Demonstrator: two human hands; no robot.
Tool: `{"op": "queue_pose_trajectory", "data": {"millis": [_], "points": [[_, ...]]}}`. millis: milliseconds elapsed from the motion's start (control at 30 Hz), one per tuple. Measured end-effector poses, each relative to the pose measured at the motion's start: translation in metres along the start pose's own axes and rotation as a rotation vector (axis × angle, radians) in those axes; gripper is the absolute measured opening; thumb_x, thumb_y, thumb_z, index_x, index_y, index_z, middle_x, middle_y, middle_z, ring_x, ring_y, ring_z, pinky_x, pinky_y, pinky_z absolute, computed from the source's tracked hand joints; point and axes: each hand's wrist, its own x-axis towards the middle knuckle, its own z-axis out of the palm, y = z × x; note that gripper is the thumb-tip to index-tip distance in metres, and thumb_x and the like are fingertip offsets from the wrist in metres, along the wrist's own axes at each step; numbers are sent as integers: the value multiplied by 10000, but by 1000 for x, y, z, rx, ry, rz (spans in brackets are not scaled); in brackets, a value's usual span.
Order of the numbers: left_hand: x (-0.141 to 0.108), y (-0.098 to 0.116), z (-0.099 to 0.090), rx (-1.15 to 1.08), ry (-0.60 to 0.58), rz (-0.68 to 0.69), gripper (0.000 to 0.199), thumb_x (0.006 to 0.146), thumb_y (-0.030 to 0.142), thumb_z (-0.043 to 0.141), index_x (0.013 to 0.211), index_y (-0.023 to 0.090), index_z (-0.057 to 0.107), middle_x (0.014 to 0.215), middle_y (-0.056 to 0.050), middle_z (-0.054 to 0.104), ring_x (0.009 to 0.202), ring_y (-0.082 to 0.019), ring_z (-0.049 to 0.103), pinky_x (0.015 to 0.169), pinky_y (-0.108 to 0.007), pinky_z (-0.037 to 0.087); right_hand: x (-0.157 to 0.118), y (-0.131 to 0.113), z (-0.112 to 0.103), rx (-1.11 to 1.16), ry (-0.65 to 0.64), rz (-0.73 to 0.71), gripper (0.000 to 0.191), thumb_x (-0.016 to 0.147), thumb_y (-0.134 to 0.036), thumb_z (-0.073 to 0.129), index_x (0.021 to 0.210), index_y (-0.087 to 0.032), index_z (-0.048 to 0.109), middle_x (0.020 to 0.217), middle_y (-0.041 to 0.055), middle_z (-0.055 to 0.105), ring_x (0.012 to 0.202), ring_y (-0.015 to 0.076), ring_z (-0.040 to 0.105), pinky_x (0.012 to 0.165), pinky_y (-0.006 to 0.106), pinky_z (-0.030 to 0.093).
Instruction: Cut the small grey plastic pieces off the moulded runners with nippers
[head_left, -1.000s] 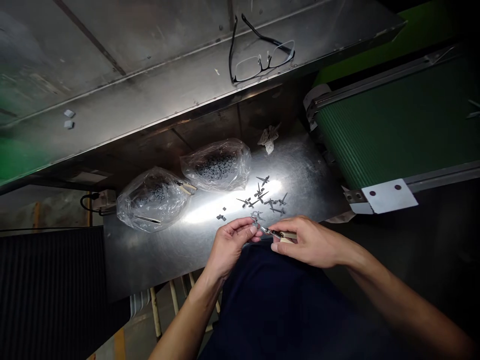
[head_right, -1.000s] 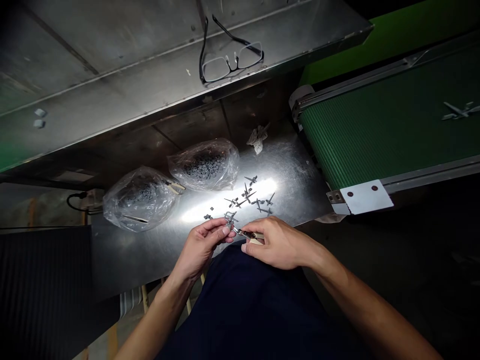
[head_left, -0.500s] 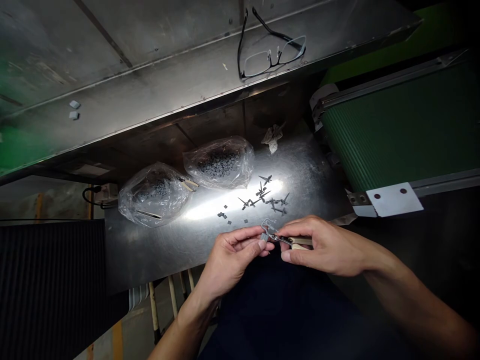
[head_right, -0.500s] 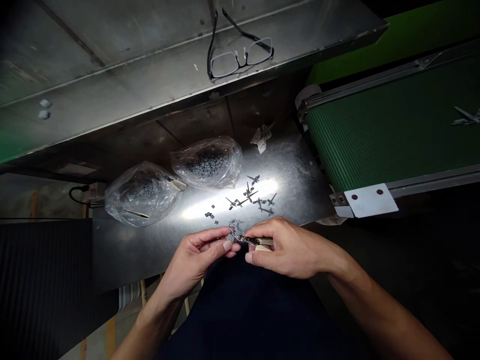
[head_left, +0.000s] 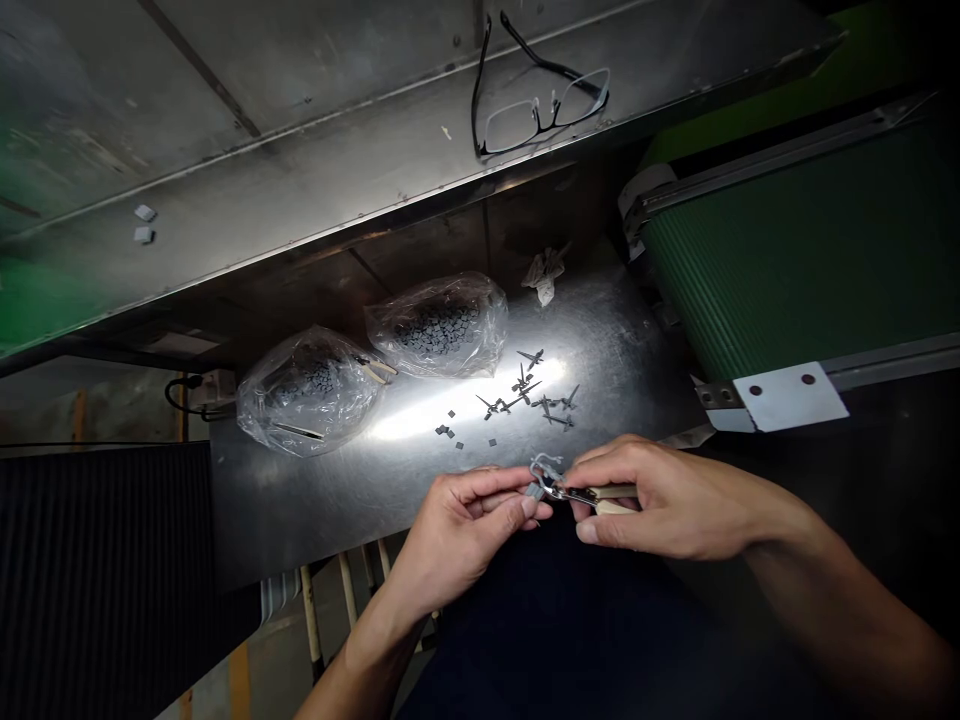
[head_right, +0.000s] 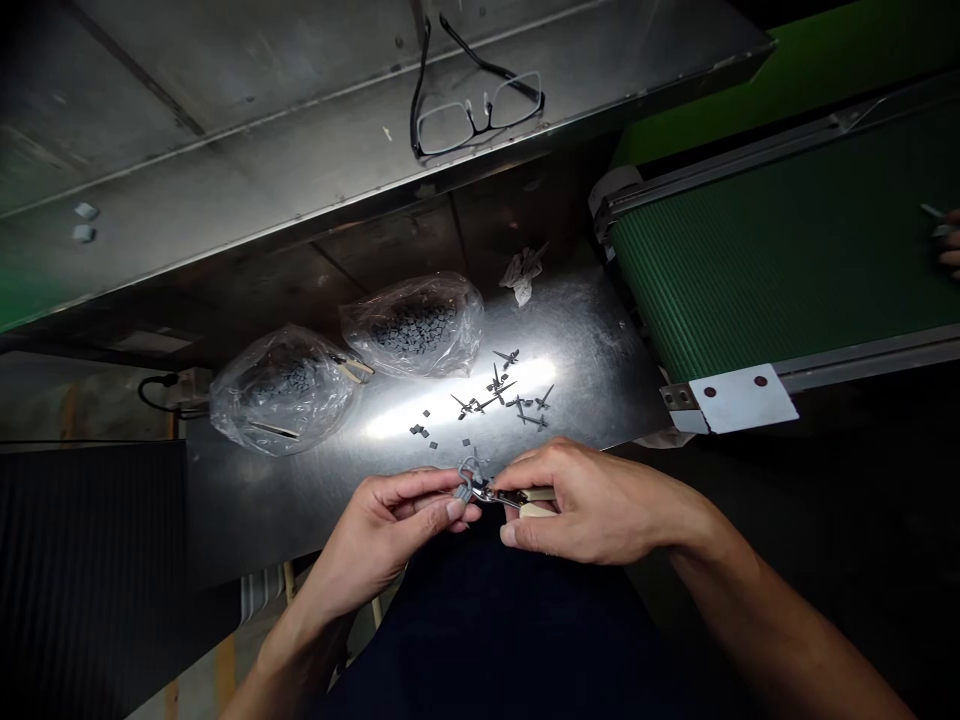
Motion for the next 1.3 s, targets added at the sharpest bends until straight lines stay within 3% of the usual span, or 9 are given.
{"op": "queue_pose_trajectory", "data": {"millis": [400,600,967,1100,1167,1300], "points": [[-1,2,2,16,-8,15,220,788,256,778,997,189,793,883,-68,779,793,-174,732,752,-247,581,-1,10,-1,186,-78,47,237,898,-362,617,1008,-190,738,769,-2,618,641,118,485,597,256,381],[-1,2,3,5,3,-3,247,777,269,792,1003,168,785,837,-71,782,773,-164,728,750,-238,572,-1,14,0,227,-101,81,242,910,-382,606,1050,-235,738,702,-28,534,587,102,405,562,251,342],[1,-2,-1,56,-12,-18,314,817,312,751,1097,172,742,866,-75,789,820,-169,732,830,-268,561,-4,24,0,275,-42,130,398,894,-473,629,1177,-202,699,622,-56,413,556,97,354,535,254,298],[26,-27,-22,324,92,35,355,869,359,673,1159,157,698,954,-88,775,901,-198,724,882,-324,560,-8,33,-1,298,19,175,426,869,-499,654,1159,-191,702,686,-36,456,598,102,372,551,254,313],[52,-49,-43,539,258,61,329,908,323,609,1171,137,679,979,-96,759,916,-203,711,874,-343,559,-11,37,-2,326,56,189,424,866,-501,654,1135,-177,709,719,-27,479,618,104,382,573,257,333],[108,-92,-85,740,433,43,248,923,292,609,1103,129,660,1066,-98,699,1002,-224,659,943,-462,515,-19,46,-4,390,143,228,434,848,-497,674,1123,-163,710,765,-12,535,708,134,473,696,288,412]]}}
